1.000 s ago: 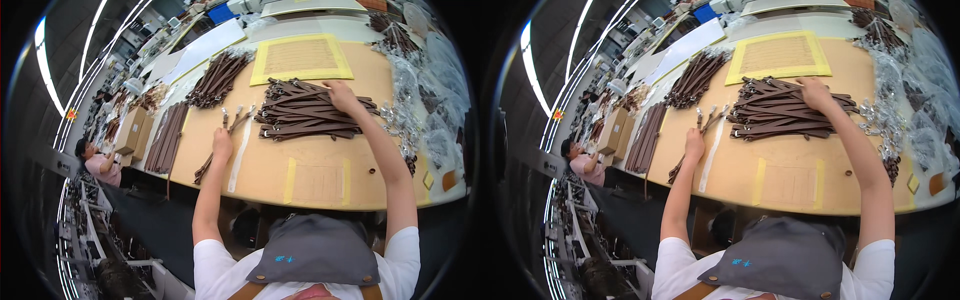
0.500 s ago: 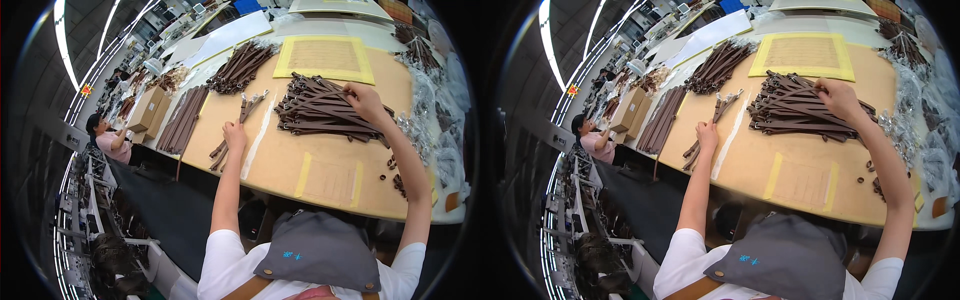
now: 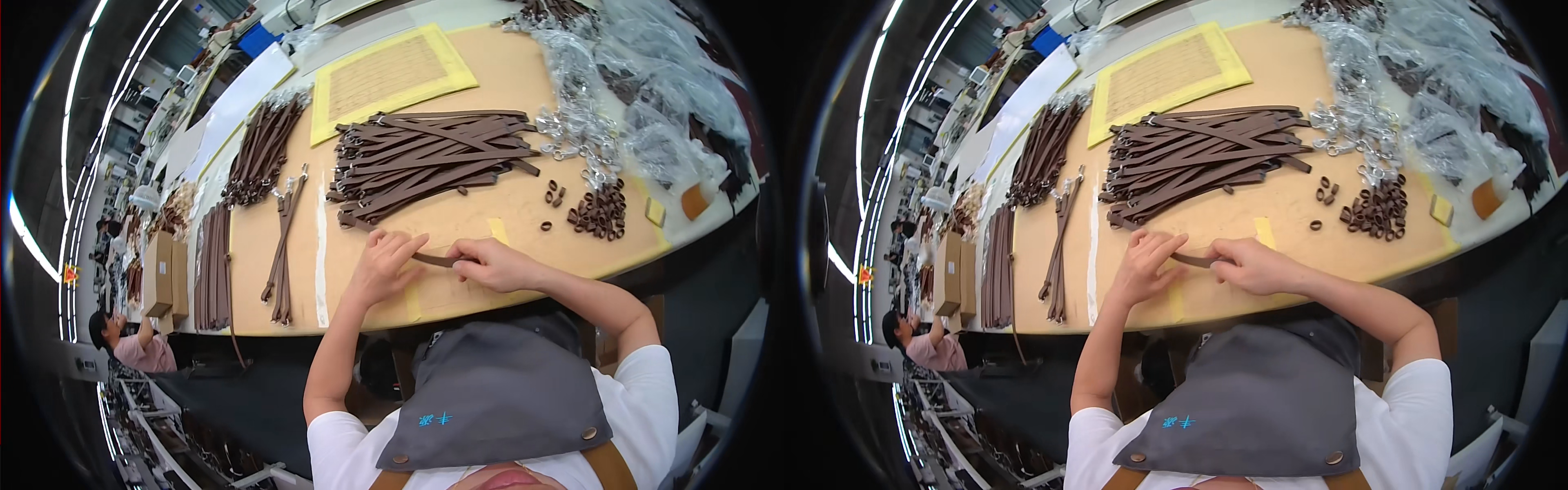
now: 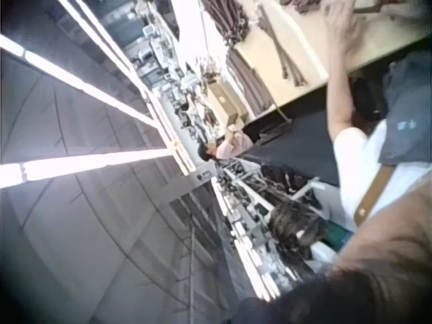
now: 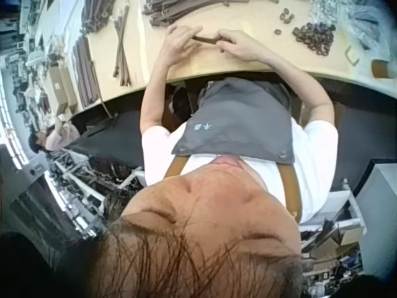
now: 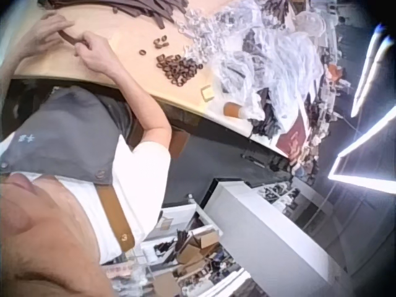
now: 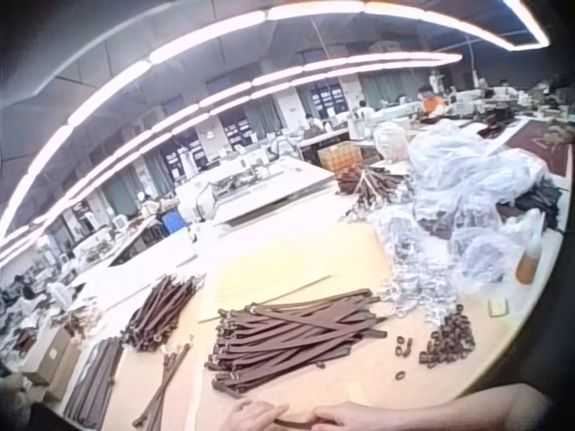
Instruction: Assemble metal buckles and loops onto leather straps on a workshop table.
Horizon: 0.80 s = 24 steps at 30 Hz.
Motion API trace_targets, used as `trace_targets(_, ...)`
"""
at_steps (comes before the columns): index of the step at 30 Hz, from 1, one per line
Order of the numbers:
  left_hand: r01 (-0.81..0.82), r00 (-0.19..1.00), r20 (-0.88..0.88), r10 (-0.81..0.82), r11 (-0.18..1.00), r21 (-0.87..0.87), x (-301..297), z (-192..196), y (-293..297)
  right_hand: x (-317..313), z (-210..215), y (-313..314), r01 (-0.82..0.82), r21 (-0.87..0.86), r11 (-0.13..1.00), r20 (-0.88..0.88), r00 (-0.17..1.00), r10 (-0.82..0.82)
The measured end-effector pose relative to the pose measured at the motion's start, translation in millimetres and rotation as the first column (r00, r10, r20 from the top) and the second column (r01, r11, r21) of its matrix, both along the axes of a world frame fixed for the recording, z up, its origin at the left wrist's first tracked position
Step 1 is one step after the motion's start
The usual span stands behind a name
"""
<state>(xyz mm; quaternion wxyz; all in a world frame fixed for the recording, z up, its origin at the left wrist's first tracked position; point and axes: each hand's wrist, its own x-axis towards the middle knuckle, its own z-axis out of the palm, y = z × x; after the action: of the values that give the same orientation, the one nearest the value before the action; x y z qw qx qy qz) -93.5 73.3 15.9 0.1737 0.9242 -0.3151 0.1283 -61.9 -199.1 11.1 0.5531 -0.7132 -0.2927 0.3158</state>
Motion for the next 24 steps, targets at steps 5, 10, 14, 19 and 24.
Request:
trace_targets(5, -0.123, 0.964, 0.249, 0.089, 0.984, 0.125, 4.0, 4.3, 32.2, -6.6, 8.3, -36.4, 0.088, -0.107, 0.99, 0.064, 0.995, -0.082)
trace_targets(10, -0.105, 0.994, 0.034, 0.101, 0.981, 0.164, -17.5, 13.4, 7.8, -8.2, -13.1, -62.2, 0.22, -0.072, 0.973, 0.046, 0.975, -0.217)
trace_targets(14, 0.073, 0.977, -0.185, -0.108, 0.98, -0.188, -16.8, 3.9, -67.3, -16.4, -14.9, -42.4, 0.221, 0.003, 0.975, -0.029, 0.975, -0.22)
trace_targets(19, 0.031, 0.957, -0.265, -0.116, 0.952, -0.304, 0.2, -19.9, -96.6, 1.0, 10.0, -66.3, 0.49, -0.024, 0.871, 0.363, 0.816, -0.449)
trace_targets(24, -0.049, 0.944, -0.32, -0.078, 0.927, -0.372, 15.6, -13.6, -96.0, 24.3, 3.2, -114.1, 0.484, -0.199, 0.852, 0.638, 0.724, -0.262)
